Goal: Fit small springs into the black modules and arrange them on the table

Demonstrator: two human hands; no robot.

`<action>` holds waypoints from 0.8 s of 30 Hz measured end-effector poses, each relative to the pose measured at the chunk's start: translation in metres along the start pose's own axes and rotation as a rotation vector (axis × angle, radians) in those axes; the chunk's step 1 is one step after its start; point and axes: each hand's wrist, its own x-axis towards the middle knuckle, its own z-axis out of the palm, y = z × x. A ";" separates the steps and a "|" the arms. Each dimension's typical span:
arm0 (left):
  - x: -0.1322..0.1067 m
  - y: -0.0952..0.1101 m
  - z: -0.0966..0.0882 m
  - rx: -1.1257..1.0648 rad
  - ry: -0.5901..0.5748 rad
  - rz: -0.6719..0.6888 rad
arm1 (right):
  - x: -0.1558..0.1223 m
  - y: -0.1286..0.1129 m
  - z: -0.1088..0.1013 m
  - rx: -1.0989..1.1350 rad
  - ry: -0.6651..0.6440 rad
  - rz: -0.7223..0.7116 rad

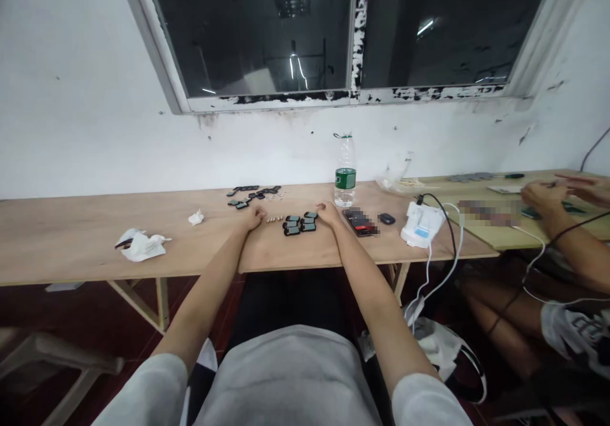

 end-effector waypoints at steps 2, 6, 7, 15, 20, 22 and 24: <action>0.000 -0.002 0.001 -0.015 0.040 -0.013 | 0.000 0.001 0.002 -0.041 -0.058 -0.006; 0.000 -0.005 0.002 -0.037 0.073 -0.011 | 0.002 0.007 0.004 -0.062 -0.121 -0.036; 0.000 -0.005 0.002 -0.042 0.071 -0.005 | 0.003 0.008 0.005 -0.067 -0.119 -0.040; 0.001 -0.005 0.001 -0.078 0.058 0.040 | 0.003 0.010 0.007 -0.114 -0.050 -0.044; 0.000 -0.002 -0.002 -0.056 0.124 -0.017 | 0.000 0.006 0.005 -0.143 -0.051 -0.019; -0.001 0.000 -0.002 -0.069 0.133 -0.045 | -0.001 0.005 0.004 -0.137 -0.084 -0.031; -0.001 0.001 -0.002 -0.090 0.140 -0.059 | -0.002 0.003 0.002 -0.132 -0.103 -0.038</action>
